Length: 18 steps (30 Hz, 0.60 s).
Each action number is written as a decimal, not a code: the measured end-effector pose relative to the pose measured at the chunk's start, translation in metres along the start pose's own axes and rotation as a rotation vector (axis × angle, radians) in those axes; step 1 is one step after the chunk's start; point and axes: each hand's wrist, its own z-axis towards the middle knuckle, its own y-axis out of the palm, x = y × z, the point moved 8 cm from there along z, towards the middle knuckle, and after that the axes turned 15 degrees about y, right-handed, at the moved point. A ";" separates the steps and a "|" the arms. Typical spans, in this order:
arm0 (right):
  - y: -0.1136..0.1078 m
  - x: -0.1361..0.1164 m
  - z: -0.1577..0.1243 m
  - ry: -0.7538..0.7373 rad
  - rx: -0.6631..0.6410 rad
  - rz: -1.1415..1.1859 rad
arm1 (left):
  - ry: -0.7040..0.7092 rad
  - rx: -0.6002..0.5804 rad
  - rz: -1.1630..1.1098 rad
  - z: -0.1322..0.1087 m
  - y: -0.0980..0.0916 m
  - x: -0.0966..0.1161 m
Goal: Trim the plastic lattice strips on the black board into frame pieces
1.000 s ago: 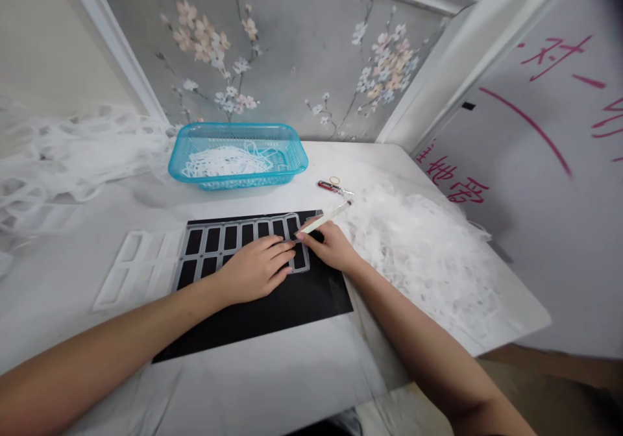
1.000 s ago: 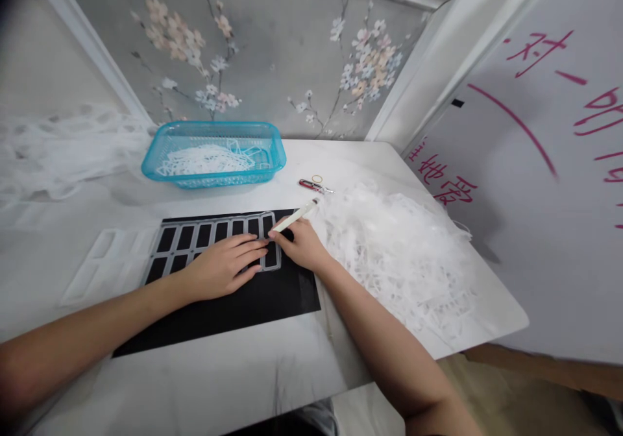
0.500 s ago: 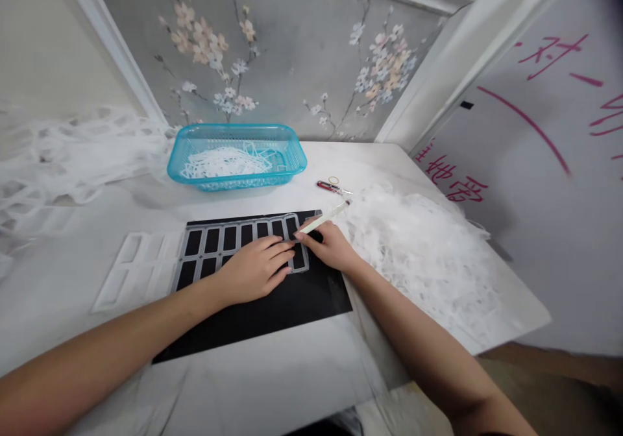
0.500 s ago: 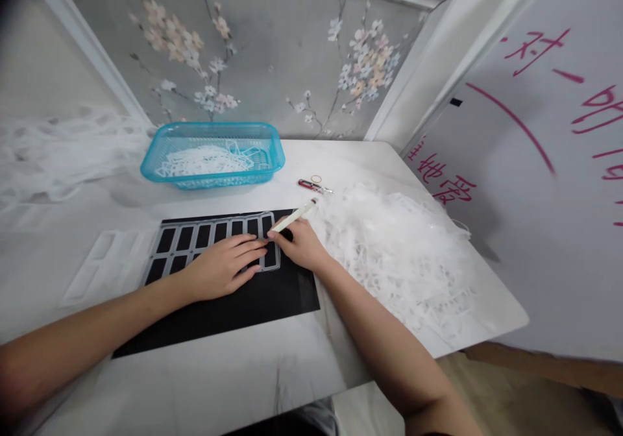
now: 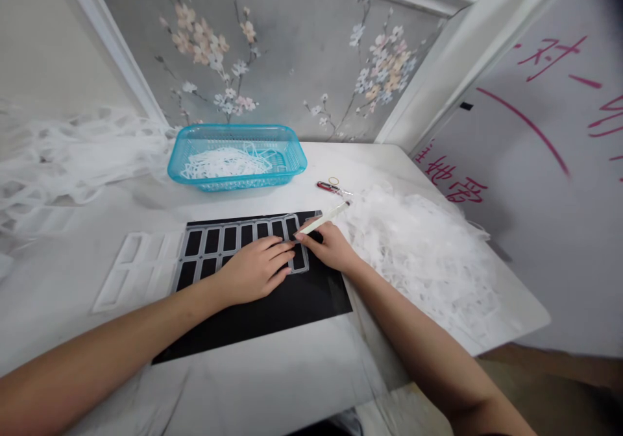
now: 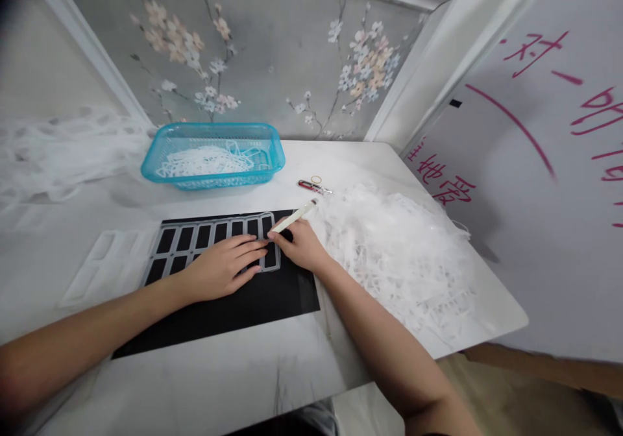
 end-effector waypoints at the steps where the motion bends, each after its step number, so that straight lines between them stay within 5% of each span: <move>1: 0.000 0.000 0.000 -0.001 0.001 -0.001 | -0.001 0.000 -0.003 0.000 0.000 0.000; 18: 0.000 -0.001 0.000 0.002 0.005 -0.008 | -0.010 -0.015 -0.006 -0.001 0.002 -0.001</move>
